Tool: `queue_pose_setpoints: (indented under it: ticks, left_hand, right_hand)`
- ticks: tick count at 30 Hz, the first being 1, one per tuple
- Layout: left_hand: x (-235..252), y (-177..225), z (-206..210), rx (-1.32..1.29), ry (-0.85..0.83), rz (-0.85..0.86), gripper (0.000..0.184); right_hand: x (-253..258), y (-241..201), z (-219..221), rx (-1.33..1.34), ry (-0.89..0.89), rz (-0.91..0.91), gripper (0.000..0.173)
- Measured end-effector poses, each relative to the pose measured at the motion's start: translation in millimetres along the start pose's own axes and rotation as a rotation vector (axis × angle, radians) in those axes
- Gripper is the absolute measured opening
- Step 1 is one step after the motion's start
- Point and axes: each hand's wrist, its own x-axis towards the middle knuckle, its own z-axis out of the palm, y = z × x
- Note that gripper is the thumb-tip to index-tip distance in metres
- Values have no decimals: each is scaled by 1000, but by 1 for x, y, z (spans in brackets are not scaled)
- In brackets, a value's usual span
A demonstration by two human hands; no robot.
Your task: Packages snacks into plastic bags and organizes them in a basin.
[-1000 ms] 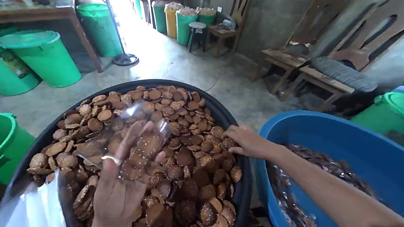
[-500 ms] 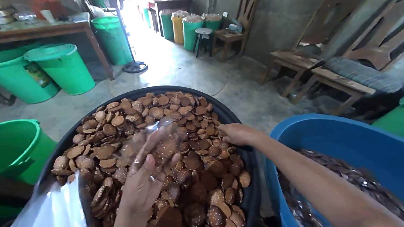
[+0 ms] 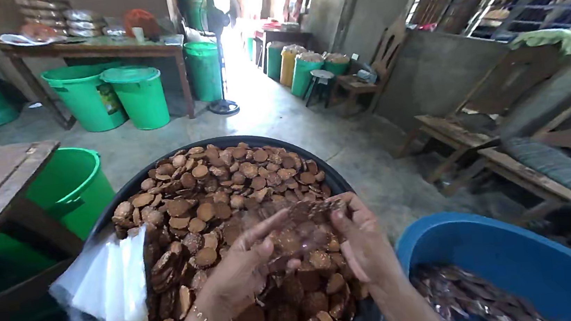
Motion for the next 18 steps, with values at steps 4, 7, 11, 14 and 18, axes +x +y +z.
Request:
queue_pose_setpoints:
  ticks: [4, 7, 11, 14, 18]
  left_hand:
    - [-5, -7, 21, -59, 127, -1, 48]
    - [-9, -2, 23, -21, 79, -46, 51]
    - [-15, 4, 22, 188, -174, -204, 26]
    - [-13, 4, 19, 119, -210, -220, 24]
    - [-14, 5, 24, -104, -51, -92, 46]
  right_hand:
    - [-3, 1, 8, -196, -321, -114, 32]
    - [1, -8, 1, -371, -360, -161, 35]
    - [6, -16, -3, -391, -291, -68, 29]
    - [2, -19, -5, -304, -386, -58, 17]
    - [-8, -32, -15, -435, -434, -365, 17]
